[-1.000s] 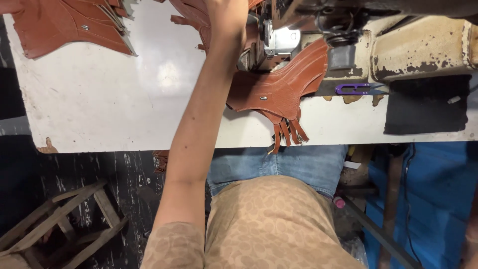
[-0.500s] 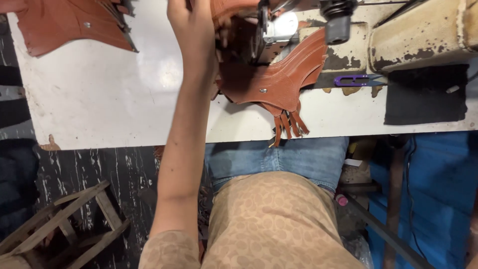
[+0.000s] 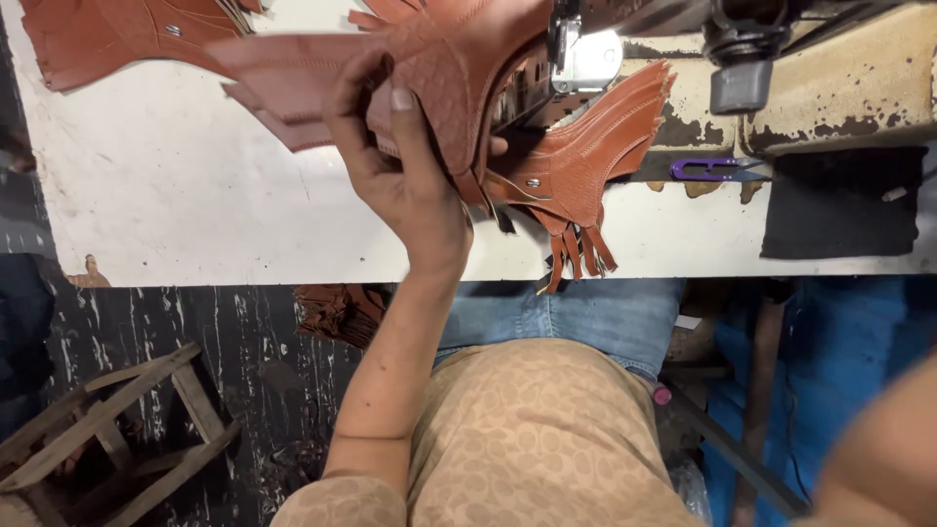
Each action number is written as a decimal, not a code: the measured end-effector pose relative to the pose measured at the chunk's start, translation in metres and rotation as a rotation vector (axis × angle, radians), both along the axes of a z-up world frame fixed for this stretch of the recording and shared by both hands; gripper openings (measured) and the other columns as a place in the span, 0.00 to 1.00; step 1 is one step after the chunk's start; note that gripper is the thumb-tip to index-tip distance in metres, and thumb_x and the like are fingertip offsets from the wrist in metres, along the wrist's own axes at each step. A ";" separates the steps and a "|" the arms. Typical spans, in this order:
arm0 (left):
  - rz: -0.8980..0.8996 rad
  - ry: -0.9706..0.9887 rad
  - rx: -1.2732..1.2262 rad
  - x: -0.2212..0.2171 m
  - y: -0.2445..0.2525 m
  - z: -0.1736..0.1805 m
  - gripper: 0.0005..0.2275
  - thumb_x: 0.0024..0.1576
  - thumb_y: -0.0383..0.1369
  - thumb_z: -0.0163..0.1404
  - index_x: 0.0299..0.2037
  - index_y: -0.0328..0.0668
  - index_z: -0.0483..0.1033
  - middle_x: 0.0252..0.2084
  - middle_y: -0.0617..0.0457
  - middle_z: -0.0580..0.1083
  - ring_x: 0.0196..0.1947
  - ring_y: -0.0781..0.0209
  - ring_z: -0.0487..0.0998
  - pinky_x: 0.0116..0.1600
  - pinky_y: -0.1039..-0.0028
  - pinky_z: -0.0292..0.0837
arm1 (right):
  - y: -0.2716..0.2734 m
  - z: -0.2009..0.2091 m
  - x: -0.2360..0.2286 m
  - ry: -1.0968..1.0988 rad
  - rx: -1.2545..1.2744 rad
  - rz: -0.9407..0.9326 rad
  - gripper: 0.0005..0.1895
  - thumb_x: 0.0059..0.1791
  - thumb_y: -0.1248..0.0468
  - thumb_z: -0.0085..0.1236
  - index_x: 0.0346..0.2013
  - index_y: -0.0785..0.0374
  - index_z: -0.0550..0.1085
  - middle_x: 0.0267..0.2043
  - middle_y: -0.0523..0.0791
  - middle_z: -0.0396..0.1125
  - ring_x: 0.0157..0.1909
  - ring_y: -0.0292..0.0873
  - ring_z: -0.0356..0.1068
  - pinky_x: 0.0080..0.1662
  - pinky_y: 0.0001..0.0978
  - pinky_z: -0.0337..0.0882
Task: Stitching together leather pieces to form shoe uppers using an industrial sewing machine.
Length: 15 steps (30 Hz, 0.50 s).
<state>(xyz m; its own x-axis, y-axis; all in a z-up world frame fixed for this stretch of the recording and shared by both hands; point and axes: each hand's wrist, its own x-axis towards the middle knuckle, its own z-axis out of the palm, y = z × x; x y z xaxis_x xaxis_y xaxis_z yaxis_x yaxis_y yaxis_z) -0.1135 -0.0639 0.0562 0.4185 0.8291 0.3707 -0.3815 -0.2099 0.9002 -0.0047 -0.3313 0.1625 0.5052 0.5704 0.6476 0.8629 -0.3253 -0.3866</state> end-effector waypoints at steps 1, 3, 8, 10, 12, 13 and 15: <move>-0.067 -0.052 -0.137 -0.001 -0.001 0.008 0.08 0.78 0.29 0.45 0.63 0.36 0.65 0.61 0.50 0.68 0.53 0.61 0.75 0.55 0.68 0.78 | 0.010 -0.009 -0.001 -0.004 -0.002 0.006 0.11 0.52 0.72 0.73 0.47 0.64 0.79 0.43 0.45 0.71 0.48 0.45 0.69 0.49 0.37 0.66; -0.141 -0.105 -0.274 -0.005 -0.004 0.018 0.11 0.74 0.29 0.45 0.63 0.35 0.64 0.61 0.48 0.68 0.48 0.61 0.80 0.45 0.68 0.82 | 0.033 -0.037 -0.004 -0.009 -0.007 0.013 0.11 0.52 0.72 0.73 0.47 0.64 0.79 0.43 0.45 0.71 0.48 0.45 0.69 0.49 0.37 0.66; -0.239 -0.119 -0.450 -0.015 -0.008 0.027 0.14 0.73 0.30 0.45 0.66 0.35 0.62 0.62 0.44 0.66 0.41 0.53 0.82 0.41 0.64 0.81 | 0.129 -0.076 -0.025 0.022 0.062 0.028 0.17 0.49 0.67 0.80 0.47 0.65 0.79 0.44 0.46 0.68 0.47 0.48 0.66 0.51 0.39 0.65; -0.235 -0.106 -0.447 -0.016 -0.008 0.029 0.14 0.73 0.30 0.45 0.66 0.36 0.62 0.63 0.44 0.66 0.41 0.52 0.82 0.40 0.64 0.82 | 0.139 -0.082 -0.017 -0.018 0.073 -0.054 0.17 0.45 0.69 0.77 0.44 0.66 0.77 0.42 0.48 0.66 0.45 0.49 0.66 0.48 0.40 0.66; -0.227 -0.095 -0.442 -0.015 -0.006 0.031 0.14 0.73 0.30 0.45 0.66 0.36 0.61 0.64 0.45 0.65 0.41 0.52 0.83 0.40 0.63 0.82 | 0.141 -0.093 -0.009 -0.059 0.085 -0.131 0.17 0.41 0.71 0.75 0.40 0.67 0.76 0.40 0.50 0.64 0.42 0.51 0.65 0.45 0.40 0.67; -0.220 -0.067 -0.424 -0.015 -0.005 0.032 0.14 0.72 0.31 0.45 0.65 0.37 0.62 0.64 0.46 0.66 0.43 0.54 0.83 0.42 0.65 0.82 | 0.137 -0.101 -0.005 0.000 0.171 -0.098 0.14 0.46 0.75 0.70 0.44 0.67 0.76 0.43 0.49 0.65 0.42 0.46 0.68 0.43 0.34 0.70; -0.209 -0.041 -0.409 -0.012 -0.001 0.029 0.14 0.71 0.31 0.45 0.64 0.38 0.62 0.63 0.46 0.66 0.44 0.56 0.83 0.44 0.67 0.82 | 0.133 -0.100 -0.006 0.059 0.255 -0.060 0.13 0.50 0.79 0.65 0.47 0.66 0.76 0.46 0.48 0.67 0.41 0.42 0.71 0.41 0.28 0.73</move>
<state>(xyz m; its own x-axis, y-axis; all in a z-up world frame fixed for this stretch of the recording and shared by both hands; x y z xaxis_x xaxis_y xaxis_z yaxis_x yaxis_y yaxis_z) -0.1259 -0.0652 0.0851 0.5842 0.8101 0.0499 -0.4145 0.2450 0.8764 -0.0108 -0.1982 0.0622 0.5746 0.3605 0.7348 0.8184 -0.2605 -0.5121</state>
